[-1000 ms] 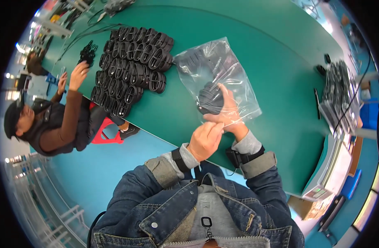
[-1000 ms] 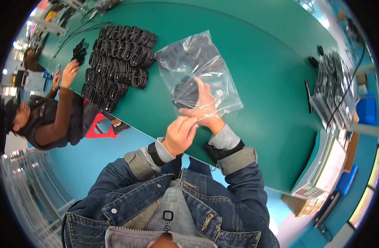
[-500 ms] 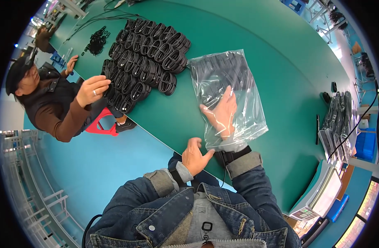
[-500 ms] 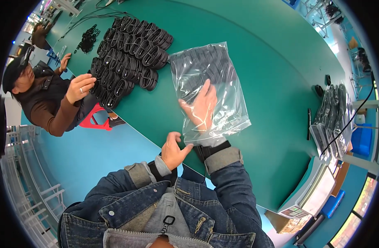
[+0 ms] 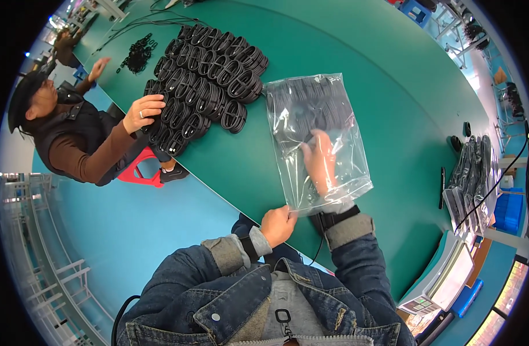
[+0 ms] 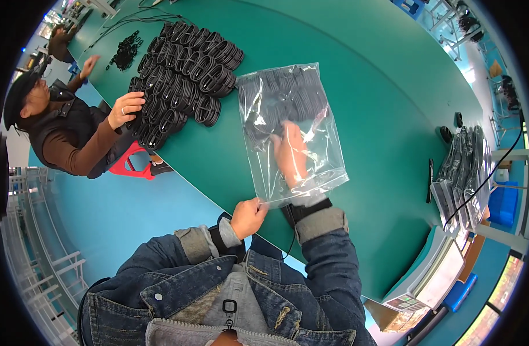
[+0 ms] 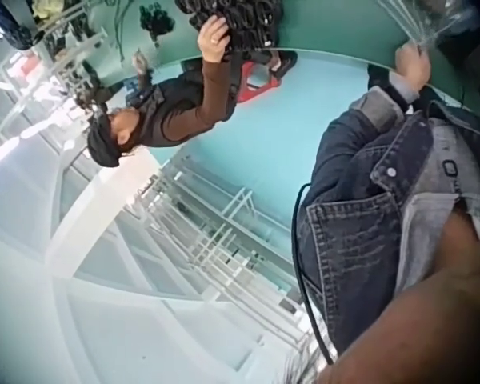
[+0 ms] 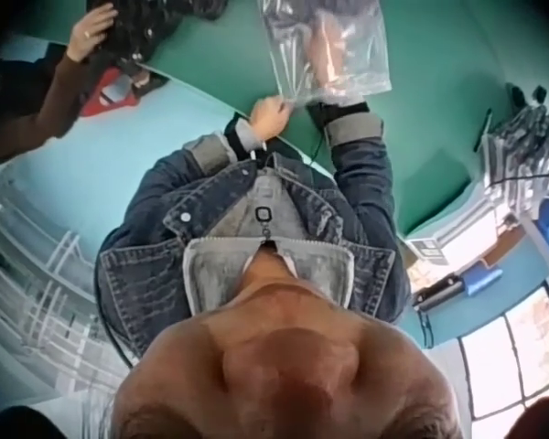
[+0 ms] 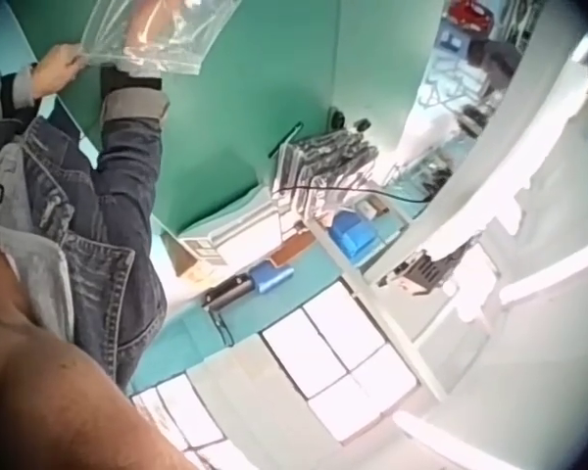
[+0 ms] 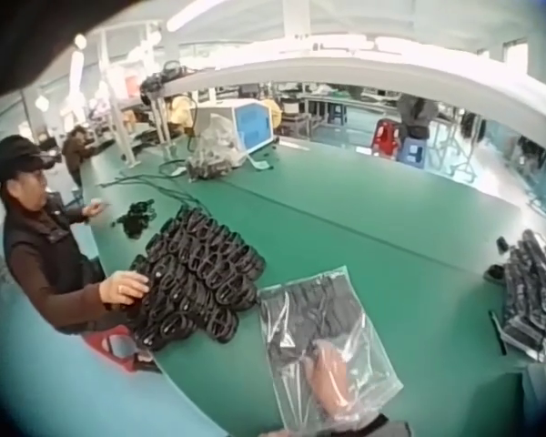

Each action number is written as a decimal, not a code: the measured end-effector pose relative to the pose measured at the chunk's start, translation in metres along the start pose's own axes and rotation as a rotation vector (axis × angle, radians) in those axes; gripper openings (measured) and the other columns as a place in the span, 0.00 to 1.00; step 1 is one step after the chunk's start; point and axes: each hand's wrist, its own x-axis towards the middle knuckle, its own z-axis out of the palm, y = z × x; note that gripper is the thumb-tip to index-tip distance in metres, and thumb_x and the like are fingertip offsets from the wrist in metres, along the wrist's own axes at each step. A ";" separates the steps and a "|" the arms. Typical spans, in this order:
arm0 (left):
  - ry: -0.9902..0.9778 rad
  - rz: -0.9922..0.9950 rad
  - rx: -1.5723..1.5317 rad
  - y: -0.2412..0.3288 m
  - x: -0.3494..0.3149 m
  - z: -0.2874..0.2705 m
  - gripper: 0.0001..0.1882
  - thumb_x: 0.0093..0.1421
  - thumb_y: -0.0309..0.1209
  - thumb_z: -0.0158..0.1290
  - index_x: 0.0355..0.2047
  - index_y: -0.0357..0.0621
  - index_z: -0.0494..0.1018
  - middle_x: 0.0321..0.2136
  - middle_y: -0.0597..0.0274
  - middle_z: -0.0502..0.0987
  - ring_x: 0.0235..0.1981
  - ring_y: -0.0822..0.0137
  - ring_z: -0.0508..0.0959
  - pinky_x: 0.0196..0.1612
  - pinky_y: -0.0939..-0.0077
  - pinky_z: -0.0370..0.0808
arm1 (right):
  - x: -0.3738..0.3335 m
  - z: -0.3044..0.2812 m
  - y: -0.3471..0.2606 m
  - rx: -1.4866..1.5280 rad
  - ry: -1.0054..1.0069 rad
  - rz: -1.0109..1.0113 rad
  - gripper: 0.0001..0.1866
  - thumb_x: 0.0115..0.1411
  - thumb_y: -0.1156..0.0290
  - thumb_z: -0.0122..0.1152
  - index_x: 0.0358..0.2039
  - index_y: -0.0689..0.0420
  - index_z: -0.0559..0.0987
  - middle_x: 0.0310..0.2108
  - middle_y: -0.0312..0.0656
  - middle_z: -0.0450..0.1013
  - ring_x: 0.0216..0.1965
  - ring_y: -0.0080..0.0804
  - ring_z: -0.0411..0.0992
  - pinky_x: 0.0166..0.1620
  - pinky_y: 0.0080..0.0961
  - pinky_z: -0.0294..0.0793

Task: The person picks up a stack of black plastic components and places them into a clear plastic bag, then gathers more components from the table to form a second stack and adds it to the bag. Finally, they press the air out of the bag and set it aside.

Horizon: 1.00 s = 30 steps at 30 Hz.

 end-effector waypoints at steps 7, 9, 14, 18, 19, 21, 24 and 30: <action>0.006 -0.080 -0.275 0.005 0.010 -0.017 0.12 0.55 0.32 0.47 0.20 0.36 0.69 0.13 0.50 0.70 0.16 0.52 0.72 0.20 0.62 0.67 | 0.004 0.008 -0.005 0.093 0.015 -0.084 0.20 0.45 0.68 0.65 0.38 0.59 0.69 0.31 0.48 0.69 0.32 0.47 0.69 0.35 0.37 0.69; 0.038 -0.091 -0.324 0.004 0.009 -0.019 0.12 0.56 0.32 0.47 0.20 0.35 0.69 0.13 0.50 0.70 0.16 0.51 0.72 0.20 0.61 0.67 | 0.004 0.004 -0.011 0.145 -0.029 -0.128 0.20 0.46 0.65 0.64 0.37 0.59 0.69 0.32 0.49 0.69 0.34 0.50 0.70 0.36 0.39 0.69; -0.019 0.058 -0.087 0.002 0.006 -0.008 0.12 0.56 0.32 0.46 0.20 0.36 0.69 0.13 0.49 0.70 0.16 0.50 0.72 0.20 0.60 0.67 | 0.009 0.012 -0.031 -0.105 -0.127 -0.077 0.19 0.44 0.61 0.66 0.30 0.59 0.68 0.27 0.47 0.69 0.30 0.50 0.69 0.33 0.39 0.68; 0.007 0.024 -0.151 0.005 0.006 -0.012 0.12 0.57 0.31 0.46 0.21 0.36 0.69 0.13 0.49 0.70 0.16 0.50 0.72 0.20 0.60 0.66 | 0.007 0.014 -0.029 -0.048 -0.080 -0.052 0.19 0.44 0.60 0.66 0.25 0.59 0.67 0.24 0.47 0.69 0.29 0.48 0.69 0.30 0.39 0.67; 0.004 -0.026 -0.195 0.005 0.003 -0.014 0.12 0.57 0.31 0.46 0.21 0.37 0.69 0.13 0.49 0.70 0.16 0.51 0.72 0.20 0.61 0.67 | 0.005 0.012 -0.026 -0.014 -0.106 -0.095 0.18 0.44 0.61 0.65 0.25 0.59 0.67 0.24 0.47 0.69 0.29 0.48 0.69 0.30 0.39 0.67; 0.000 -0.078 -0.239 0.003 0.004 -0.014 0.12 0.57 0.31 0.46 0.20 0.37 0.69 0.13 0.49 0.70 0.16 0.52 0.73 0.20 0.62 0.67 | 0.008 0.015 -0.021 0.019 -0.133 -0.136 0.17 0.45 0.61 0.65 0.24 0.60 0.68 0.24 0.48 0.69 0.29 0.48 0.69 0.30 0.39 0.67; -0.076 0.108 0.041 -0.003 0.014 -0.011 0.13 0.58 0.31 0.45 0.20 0.37 0.69 0.11 0.56 0.69 0.14 0.61 0.72 0.19 0.68 0.67 | 0.032 0.026 -0.017 -0.191 -0.096 -0.150 0.13 0.49 0.65 0.61 0.24 0.60 0.69 0.24 0.48 0.69 0.29 0.48 0.69 0.31 0.39 0.68; -0.144 -0.099 -0.274 0.002 0.008 -0.019 0.14 0.60 0.32 0.43 0.19 0.37 0.68 0.11 0.61 0.69 0.13 0.68 0.70 0.19 0.73 0.66 | 0.031 -0.003 -0.001 0.005 -0.085 -0.047 0.08 0.51 0.70 0.57 0.31 0.59 0.72 0.26 0.48 0.69 0.30 0.48 0.70 0.33 0.38 0.70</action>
